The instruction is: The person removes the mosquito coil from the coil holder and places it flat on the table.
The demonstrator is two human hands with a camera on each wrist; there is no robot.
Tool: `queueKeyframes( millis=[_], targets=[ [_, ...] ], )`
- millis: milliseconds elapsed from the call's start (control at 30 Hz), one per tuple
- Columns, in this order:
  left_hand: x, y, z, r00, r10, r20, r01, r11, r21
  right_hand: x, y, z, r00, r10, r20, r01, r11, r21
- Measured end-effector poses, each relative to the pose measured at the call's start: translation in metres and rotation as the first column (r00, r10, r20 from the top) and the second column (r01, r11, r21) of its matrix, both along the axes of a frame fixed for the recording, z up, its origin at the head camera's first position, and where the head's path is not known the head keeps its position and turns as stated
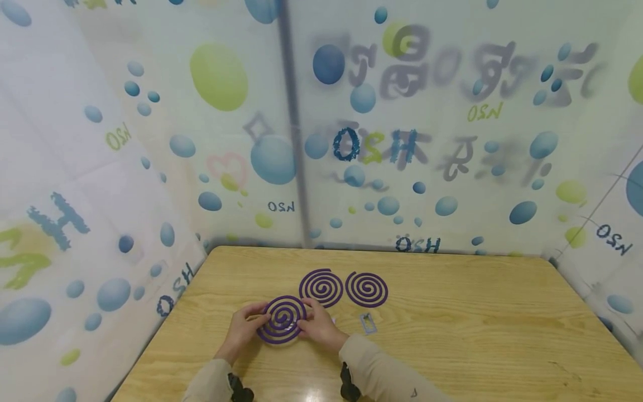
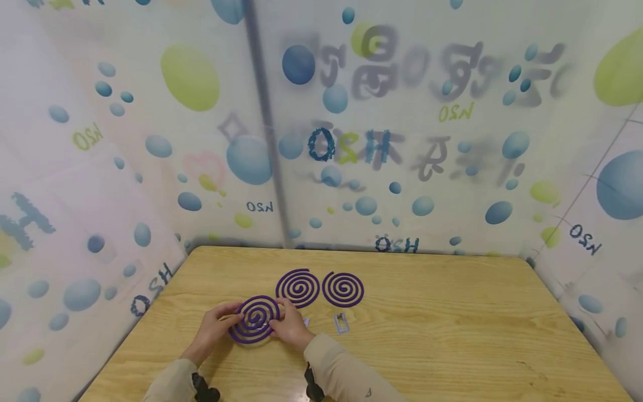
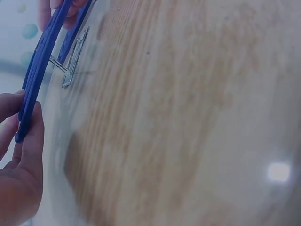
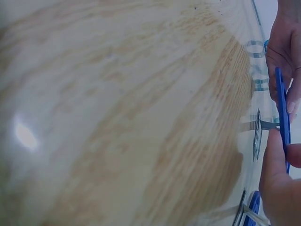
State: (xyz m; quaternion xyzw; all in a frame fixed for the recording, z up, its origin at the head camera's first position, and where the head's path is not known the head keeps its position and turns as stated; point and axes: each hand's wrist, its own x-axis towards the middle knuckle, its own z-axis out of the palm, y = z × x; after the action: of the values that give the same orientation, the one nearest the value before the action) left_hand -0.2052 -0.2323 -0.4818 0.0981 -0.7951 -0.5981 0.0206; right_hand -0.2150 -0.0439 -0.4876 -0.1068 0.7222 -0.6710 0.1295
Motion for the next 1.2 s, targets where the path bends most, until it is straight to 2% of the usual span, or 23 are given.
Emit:
queueKeyframes(
  millis=[367,700,1000,1200],
  targets=[
    [0.001,0.000,0.001,1.000,0.007,-0.007,-0.008,1.000,-0.022,-0.001,0.000,0.003,1.000,0.009,0.011,-0.010,0.998,0.063],
    [-0.002,-0.001,-0.001,1.000,0.013,0.014,-0.013,0.999,0.030,-0.002,0.000,0.002,1.000,0.019,0.004,-0.019,0.997,0.079],
    [-0.003,-0.001,0.007,0.999,0.015,-0.028,-0.013,0.997,0.070,-0.004,0.004,0.010,1.000,0.000,-0.011,0.001,0.999,0.054],
    [-0.004,0.001,0.013,1.000,-0.005,-0.010,0.006,0.995,0.097,-0.006,0.010,0.015,0.999,-0.003,-0.033,0.004,0.999,0.050]
  ],
)
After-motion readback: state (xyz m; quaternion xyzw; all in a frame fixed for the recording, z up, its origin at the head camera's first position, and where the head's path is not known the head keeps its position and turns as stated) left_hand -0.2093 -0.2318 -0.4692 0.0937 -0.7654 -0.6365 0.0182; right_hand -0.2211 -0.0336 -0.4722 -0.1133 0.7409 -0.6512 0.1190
